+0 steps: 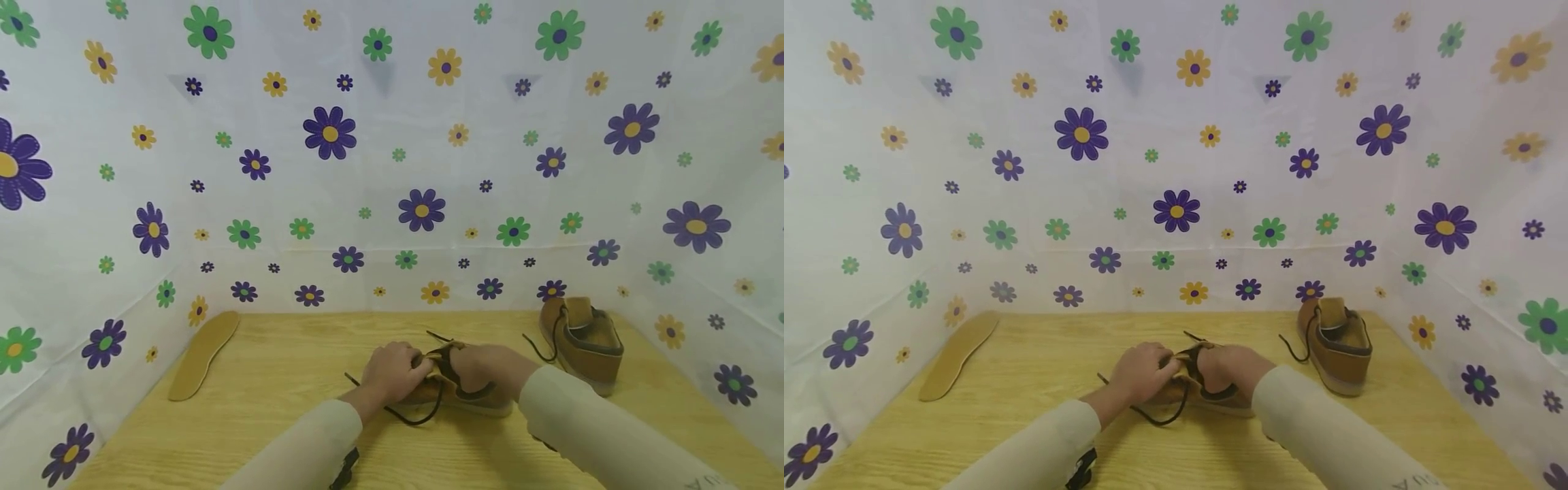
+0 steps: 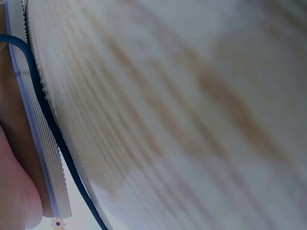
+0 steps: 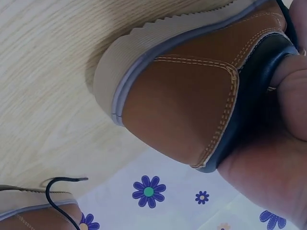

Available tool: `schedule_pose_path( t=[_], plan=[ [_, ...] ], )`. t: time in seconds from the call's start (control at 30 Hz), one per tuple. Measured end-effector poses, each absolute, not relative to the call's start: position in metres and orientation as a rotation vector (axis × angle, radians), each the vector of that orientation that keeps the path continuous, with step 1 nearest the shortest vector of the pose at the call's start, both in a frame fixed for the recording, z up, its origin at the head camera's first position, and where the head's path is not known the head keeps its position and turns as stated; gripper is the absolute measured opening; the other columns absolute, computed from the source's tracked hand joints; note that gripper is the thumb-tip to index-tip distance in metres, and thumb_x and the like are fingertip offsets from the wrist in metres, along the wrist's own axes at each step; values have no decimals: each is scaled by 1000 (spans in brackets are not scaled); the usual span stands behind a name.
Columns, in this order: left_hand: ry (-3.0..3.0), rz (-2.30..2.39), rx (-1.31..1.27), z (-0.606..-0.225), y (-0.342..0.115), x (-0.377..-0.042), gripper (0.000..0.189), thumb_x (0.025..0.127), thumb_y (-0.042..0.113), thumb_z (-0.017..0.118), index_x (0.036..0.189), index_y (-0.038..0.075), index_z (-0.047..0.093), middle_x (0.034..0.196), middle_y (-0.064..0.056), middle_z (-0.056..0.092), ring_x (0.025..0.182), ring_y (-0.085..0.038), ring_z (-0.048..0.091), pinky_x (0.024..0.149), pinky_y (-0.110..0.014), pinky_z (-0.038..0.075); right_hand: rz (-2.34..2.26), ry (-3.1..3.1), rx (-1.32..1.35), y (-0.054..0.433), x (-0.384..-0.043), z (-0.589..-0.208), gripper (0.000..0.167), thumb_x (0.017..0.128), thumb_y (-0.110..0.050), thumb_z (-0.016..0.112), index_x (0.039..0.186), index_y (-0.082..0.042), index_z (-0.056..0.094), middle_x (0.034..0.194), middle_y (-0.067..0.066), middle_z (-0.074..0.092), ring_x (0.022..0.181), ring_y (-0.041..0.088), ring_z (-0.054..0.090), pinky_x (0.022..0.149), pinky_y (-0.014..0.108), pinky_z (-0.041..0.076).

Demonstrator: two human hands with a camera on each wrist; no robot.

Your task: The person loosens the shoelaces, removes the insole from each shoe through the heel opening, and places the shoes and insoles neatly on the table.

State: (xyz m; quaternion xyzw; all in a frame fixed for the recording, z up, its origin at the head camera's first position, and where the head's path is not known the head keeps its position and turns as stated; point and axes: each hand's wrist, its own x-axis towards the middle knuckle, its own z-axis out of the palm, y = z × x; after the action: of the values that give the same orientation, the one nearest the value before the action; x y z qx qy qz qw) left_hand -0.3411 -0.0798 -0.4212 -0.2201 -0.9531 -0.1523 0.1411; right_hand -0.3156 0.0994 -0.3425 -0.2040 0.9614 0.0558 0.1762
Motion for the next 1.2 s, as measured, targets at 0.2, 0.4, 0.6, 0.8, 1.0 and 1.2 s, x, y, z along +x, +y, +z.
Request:
schedule_pose_path(
  t=[0.2,0.4,0.6,0.8,1.0,1.2],
  plan=[
    [-2772,-465,-635,-420,-77,-338,47,96,46,41,99,16,76,114,-3,71,110,-27,64,95,-53,47,133,2716,-630,104,-319,-348,10,91,-11,67,92,-5,60,84,5,59,75,18,54,73,35,47],
    [-2792,-454,-619,-424,-80,-338,53,99,50,37,110,15,75,118,-4,70,114,-27,63,97,-52,47,-52,2752,-805,115,-325,-350,17,86,2,67,78,-11,59,72,-1,52,67,15,46,64,31,40],
    [-2764,-411,-593,-426,-87,-340,48,99,47,38,99,16,75,107,-2,71,104,-25,65,89,-48,50,-248,2768,-984,120,-332,-343,33,79,16,56,96,-5,75,90,5,73,76,16,62,71,33,53],
    [-2731,-401,-637,-422,-83,-340,46,99,46,39,88,16,72,96,-2,69,93,-24,65,78,-46,50,-366,2799,-937,126,-335,-335,45,73,19,48,106,2,74,105,15,74,99,31,70,82,41,58],
    [-2708,-361,-645,-423,-80,-342,44,99,44,39,74,18,65,85,0,65,81,-20,62,70,-39,47,-370,2851,-1011,128,-336,-331,42,73,18,51,103,2,76,103,15,75,97,31,71,81,40,58],
    [-2699,-358,-646,-424,-80,-343,43,97,42,39,78,18,68,92,-2,70,87,-24,66,71,-43,50,-314,2882,-1030,125,-338,-324,29,80,11,58,100,0,77,100,12,75,98,30,71,82,38,58]
  ],
)
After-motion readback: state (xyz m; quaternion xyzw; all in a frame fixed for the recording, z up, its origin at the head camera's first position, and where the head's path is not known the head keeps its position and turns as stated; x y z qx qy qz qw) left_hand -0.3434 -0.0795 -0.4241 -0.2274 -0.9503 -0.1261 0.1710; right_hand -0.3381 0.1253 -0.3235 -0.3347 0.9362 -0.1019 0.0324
